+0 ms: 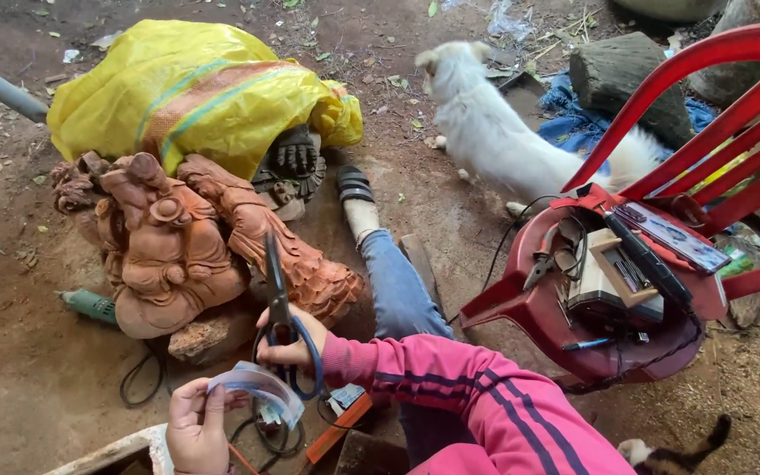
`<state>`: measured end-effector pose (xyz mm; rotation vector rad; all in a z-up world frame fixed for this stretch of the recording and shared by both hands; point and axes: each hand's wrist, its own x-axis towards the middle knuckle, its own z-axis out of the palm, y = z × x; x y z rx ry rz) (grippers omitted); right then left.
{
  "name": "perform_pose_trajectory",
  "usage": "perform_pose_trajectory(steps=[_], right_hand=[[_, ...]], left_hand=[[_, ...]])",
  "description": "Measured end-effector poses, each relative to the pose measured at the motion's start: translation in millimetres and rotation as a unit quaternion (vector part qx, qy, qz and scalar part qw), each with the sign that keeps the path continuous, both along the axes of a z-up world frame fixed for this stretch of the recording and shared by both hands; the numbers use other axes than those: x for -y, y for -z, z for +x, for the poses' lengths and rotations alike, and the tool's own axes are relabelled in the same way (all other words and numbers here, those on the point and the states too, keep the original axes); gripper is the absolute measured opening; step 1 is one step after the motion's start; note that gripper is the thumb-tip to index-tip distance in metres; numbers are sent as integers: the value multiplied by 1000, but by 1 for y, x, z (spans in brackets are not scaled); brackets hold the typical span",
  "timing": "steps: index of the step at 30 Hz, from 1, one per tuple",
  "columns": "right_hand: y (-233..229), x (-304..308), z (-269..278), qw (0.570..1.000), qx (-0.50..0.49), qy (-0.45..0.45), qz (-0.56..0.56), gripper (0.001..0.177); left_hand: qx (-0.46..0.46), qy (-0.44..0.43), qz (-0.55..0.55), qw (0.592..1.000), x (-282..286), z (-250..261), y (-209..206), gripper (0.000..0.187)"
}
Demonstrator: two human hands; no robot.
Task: The person is cutting small pieces of sandpaper with scissors in a woodworking environment.
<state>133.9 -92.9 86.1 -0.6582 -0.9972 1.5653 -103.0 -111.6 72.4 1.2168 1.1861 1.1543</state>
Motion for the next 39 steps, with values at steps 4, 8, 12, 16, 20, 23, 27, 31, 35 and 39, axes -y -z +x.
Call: perform_pose_trajectory(steps=[4,8,12,16,20,23,27,31,35,39], right_hand=[[-23,7,6,998,-4,31,54,45],[-26,6,6,990,111,20,87,44],[-18,5,4,985,126,-6,118,43],[-10,3,3,991,91,-4,103,40],[-16,-5,4,980,150,81,102,38],[-8,-6,6,954,210,200,78,33],[-17,3,17,962,203,165,82,39],[-8,3,20,972,180,113,101,44],[-1,5,12,954,258,102,117,43],[-3,6,11,945,297,107,88,42]], left_hand=[[-78,-20,1,997,7,14,-11,20],[-96,-30,4,995,7,21,-30,19],[-87,-27,14,996,5,20,-24,21],[-47,-10,8,999,4,21,-25,20],[-76,-49,15,996,2,23,-46,21],[-191,-133,118,965,-3,22,-26,24],[-252,-157,93,950,7,32,-51,18],[-319,-101,114,935,14,44,-62,16],[-237,-72,74,966,11,50,-51,17],[-154,-51,-22,986,10,53,-51,19]])
